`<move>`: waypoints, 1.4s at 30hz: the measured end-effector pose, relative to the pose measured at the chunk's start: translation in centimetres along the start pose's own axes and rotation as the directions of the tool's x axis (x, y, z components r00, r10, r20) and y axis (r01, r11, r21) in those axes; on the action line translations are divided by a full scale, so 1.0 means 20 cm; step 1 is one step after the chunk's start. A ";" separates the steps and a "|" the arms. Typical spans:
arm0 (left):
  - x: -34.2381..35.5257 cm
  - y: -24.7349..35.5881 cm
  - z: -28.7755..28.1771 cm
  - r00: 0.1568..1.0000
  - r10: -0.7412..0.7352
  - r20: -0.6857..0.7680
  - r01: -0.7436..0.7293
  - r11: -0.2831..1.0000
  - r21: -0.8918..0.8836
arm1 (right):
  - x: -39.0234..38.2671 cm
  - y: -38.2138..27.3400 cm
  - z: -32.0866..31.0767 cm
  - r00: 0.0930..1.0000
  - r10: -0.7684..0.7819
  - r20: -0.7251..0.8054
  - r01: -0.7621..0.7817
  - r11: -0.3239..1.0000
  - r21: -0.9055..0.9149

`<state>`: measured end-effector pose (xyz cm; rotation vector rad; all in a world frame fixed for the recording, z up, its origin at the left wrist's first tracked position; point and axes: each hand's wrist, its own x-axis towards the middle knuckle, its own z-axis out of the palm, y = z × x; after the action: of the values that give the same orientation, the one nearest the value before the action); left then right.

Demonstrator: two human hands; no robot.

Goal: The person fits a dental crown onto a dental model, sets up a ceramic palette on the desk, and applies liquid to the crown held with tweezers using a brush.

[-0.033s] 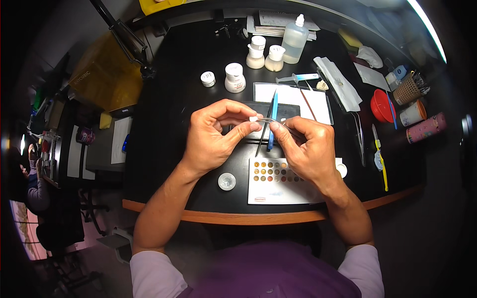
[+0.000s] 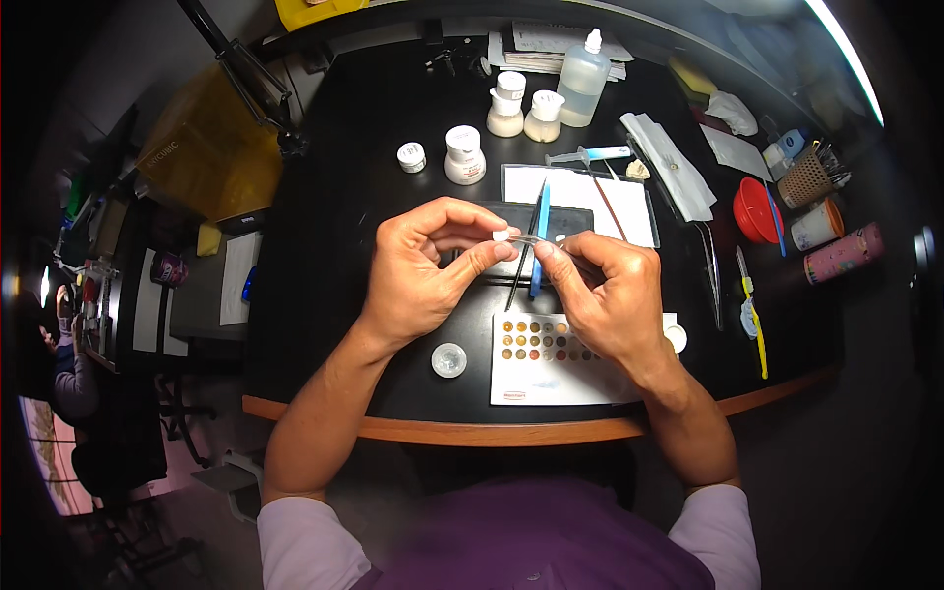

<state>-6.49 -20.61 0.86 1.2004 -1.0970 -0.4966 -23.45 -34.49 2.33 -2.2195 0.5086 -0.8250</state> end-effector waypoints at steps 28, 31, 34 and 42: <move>0.00 0.02 0.01 0.993 -0.094 -0.075 0.087 0.992 -0.094 | -0.01 0.00 0.03 0.996 -0.091 -0.020 0.092 0.995 0.040; 0.00 0.01 0.01 0.994 -0.084 -0.072 0.078 0.993 -0.084 | -0.01 0.00 0.02 0.996 -0.089 -0.012 0.089 0.996 0.018; 0.00 0.00 0.00 0.994 -0.054 -0.090 0.048 0.997 -0.068 | -0.01 0.00 0.03 0.995 -0.097 -0.031 0.098 0.994 0.052; 0.01 0.02 -0.01 0.997 0.060 -0.041 -0.058 0.997 0.060 | 0.00 -0.01 0.03 0.997 -0.071 0.004 0.071 0.997 0.003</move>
<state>-6.37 -20.56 1.25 1.2210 -1.1135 -0.3938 -23.14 -34.04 2.18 -2.2476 0.4282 -0.8567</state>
